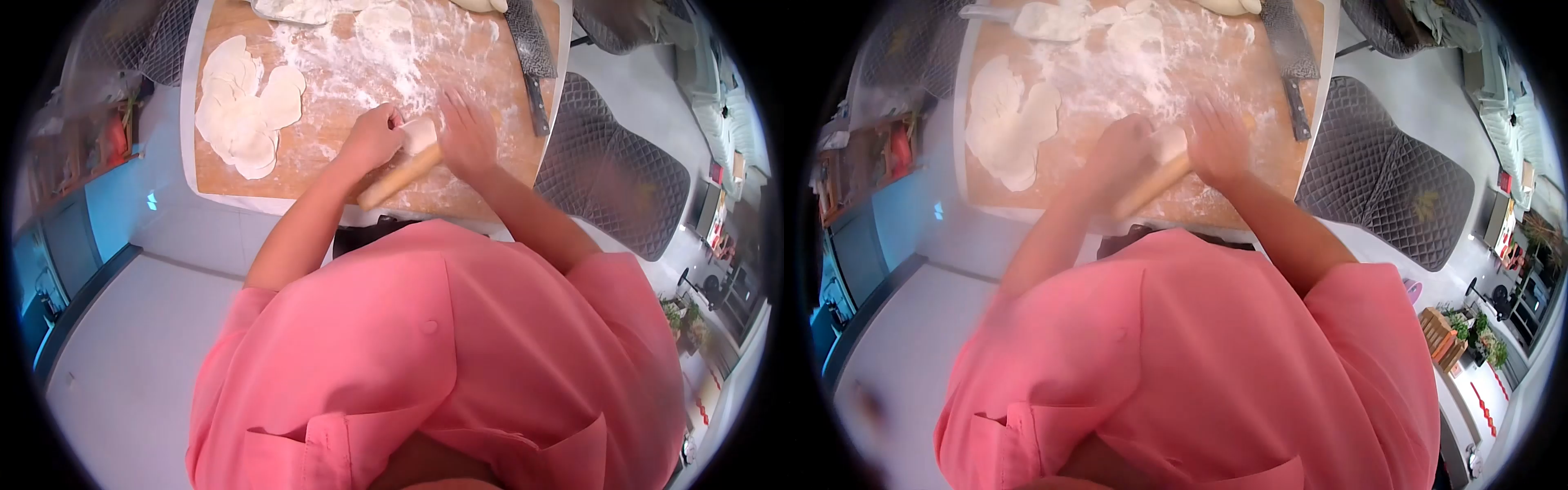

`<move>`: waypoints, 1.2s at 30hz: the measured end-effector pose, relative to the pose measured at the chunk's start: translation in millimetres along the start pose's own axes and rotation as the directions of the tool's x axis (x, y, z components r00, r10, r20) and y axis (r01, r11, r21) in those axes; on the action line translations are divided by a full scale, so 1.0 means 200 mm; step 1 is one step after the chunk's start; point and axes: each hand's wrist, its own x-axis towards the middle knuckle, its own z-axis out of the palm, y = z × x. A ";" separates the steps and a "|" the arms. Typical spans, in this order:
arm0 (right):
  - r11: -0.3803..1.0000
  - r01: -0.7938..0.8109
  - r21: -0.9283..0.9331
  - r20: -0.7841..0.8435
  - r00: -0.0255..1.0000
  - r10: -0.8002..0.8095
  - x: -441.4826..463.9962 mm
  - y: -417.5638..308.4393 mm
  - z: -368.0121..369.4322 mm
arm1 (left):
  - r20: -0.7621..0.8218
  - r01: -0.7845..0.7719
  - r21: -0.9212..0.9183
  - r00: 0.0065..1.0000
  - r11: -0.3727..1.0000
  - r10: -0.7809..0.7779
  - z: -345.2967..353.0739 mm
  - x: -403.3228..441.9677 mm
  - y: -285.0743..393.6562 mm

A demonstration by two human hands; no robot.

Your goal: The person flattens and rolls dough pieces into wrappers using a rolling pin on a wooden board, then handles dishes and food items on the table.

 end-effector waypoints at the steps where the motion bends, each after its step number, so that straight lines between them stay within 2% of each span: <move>1: 1.000 -0.007 0.002 0.007 1.000 0.007 0.02 -0.01 0.03 | 0.009 0.005 0.000 1.000 1.000 -0.005 0.02 -0.01 0.01; 3: 0.999 -0.050 0.005 0.006 0.999 0.050 0.27 -0.08 0.03 | -0.190 -0.112 0.144 0.972 0.983 0.139 0.05 0.00 0.04; 4: 0.999 -0.044 0.003 0.003 0.999 0.044 0.35 -0.09 0.03 | -0.196 -0.114 0.143 0.970 0.983 0.141 0.04 0.04 0.06; 6: 0.986 -0.153 0.073 -0.030 0.987 0.155 0.43 -0.12 0.05 | -0.152 -0.056 0.269 0.983 0.961 0.100 0.01 0.08 0.09; 7: 0.986 -0.150 0.071 -0.032 0.988 0.153 0.37 -0.12 0.03 | -0.154 -0.057 0.268 0.983 0.962 0.101 0.01 0.08 0.06; 9: 0.998 -0.063 0.030 0.139 0.989 0.058 0.15 -0.06 -0.02 | -0.185 -0.070 0.221 0.976 0.973 0.112 0.02 0.07 -0.03; 10: 0.998 -0.059 0.030 0.147 0.988 0.054 0.08 -0.04 -0.02 | -0.165 -0.043 0.080 0.985 0.996 0.056 0.00 0.04 -0.06; 12: 0.999 0.031 -0.019 0.021 0.999 -0.030 -0.01 -0.04 -0.03 | -0.140 -0.036 0.052 0.989 0.998 0.043 -0.01 0.01 -0.10; 14: 0.999 -0.008 0.037 0.038 0.999 0.006 0.14 -0.08 0.01 | -0.118 -0.031 0.027 0.992 0.999 0.034 0.00 0.00 -0.08; 16: 0.995 -0.037 0.088 0.047 0.998 0.033 0.35 -0.13 0.05 | -0.239 -0.012 0.142 0.970 0.990 0.046 0.01 0.01 0.00; 18: 0.980 -0.161 0.117 0.009 0.987 0.161 0.45 -0.15 0.07 | -0.205 -0.030 0.175 0.976 0.984 0.067 -0.02 0.03 0.03; 19: 0.979 -0.163 0.119 0.008 0.987 0.163 0.40 -0.16 0.05 | -0.167 -0.056 0.211 0.982 0.976 0.092 -0.04 0.06 0.03; 20: 0.991 -0.106 0.087 0.068 0.993 0.100 0.29 -0.14 0.01 | -0.158 -0.105 0.253 0.976 0.962 0.148 -0.04 0.08 -0.02; 21: 0.998 -0.043 0.056 0.132 0.991 0.035 0.19 -0.12 -0.04 | -0.166 -0.109 0.247 0.974 0.963 0.153 -0.06 0.08 -0.04; 23: 1.000 -0.009 -0.002 0.161 0.987 0.009 -0.05 -0.09 -0.10 | -0.124 -0.002 0.133 0.992 0.991 0.019 -0.08 0.03 -0.09; 24: 0.998 0.015 -0.054 0.180 0.984 -0.005 -0.10 -0.09 -0.12 | -0.140 -0.017 0.095 0.990 0.995 0.030 -0.07 0.00 -0.12; 25: 0.999 0.006 -0.050 0.185 0.983 0.003 -0.07 -0.10 -0.08 | -0.130 -0.013 0.097 0.991 0.995 0.026 -0.05 -0.02 -0.13; 27: 1.000 -0.014 0.020 0.175 0.985 0.010 0.13 -0.12 0.00 | -0.170 0.017 -0.066 0.985 0.998 -0.029 -0.02 -0.06 -0.07; 28: 1.000 -0.016 0.024 0.170 0.985 0.011 0.27 -0.13 0.05 | -0.171 0.016 -0.060 0.985 0.998 -0.027 -0.02 -0.05 -0.03; 30: 0.993 -0.106 0.059 -0.075 0.991 0.111 0.47 -0.17 0.13 | -0.308 -0.074 0.221 0.941 0.972 0.142 -0.02 -0.03 0.04; 31: 0.992 -0.112 0.060 -0.070 0.991 0.116 0.43 -0.17 0.12 | -0.302 -0.072 0.220 0.943 0.973 0.138 -0.02 -0.02 0.03; 33: 0.996 -0.044 0.077 0.002 0.999 0.044 0.37 -0.16 0.06 | -0.177 -0.052 0.214 0.980 0.976 0.091 -0.09 0.04 0.00; 34: 0.996 -0.005 0.086 0.011 1.000 0.004 0.25 -0.15 0.04 | -0.202 -0.004 0.118 0.979 0.993 0.028 -0.07 0.04 -0.04; 35: 0.997 0.003 0.082 0.011 1.000 -0.004 0.16 -0.13 0.00 | -0.208 -0.005 0.112 0.978 0.994 0.028 -0.07 0.02 -0.06; 36: 0.999 0.005 0.035 0.063 0.998 -0.007 0.07 -0.13 -0.03 | -0.153 0.018 0.023 0.988 1.000 -0.014 -0.07 -0.02 -0.09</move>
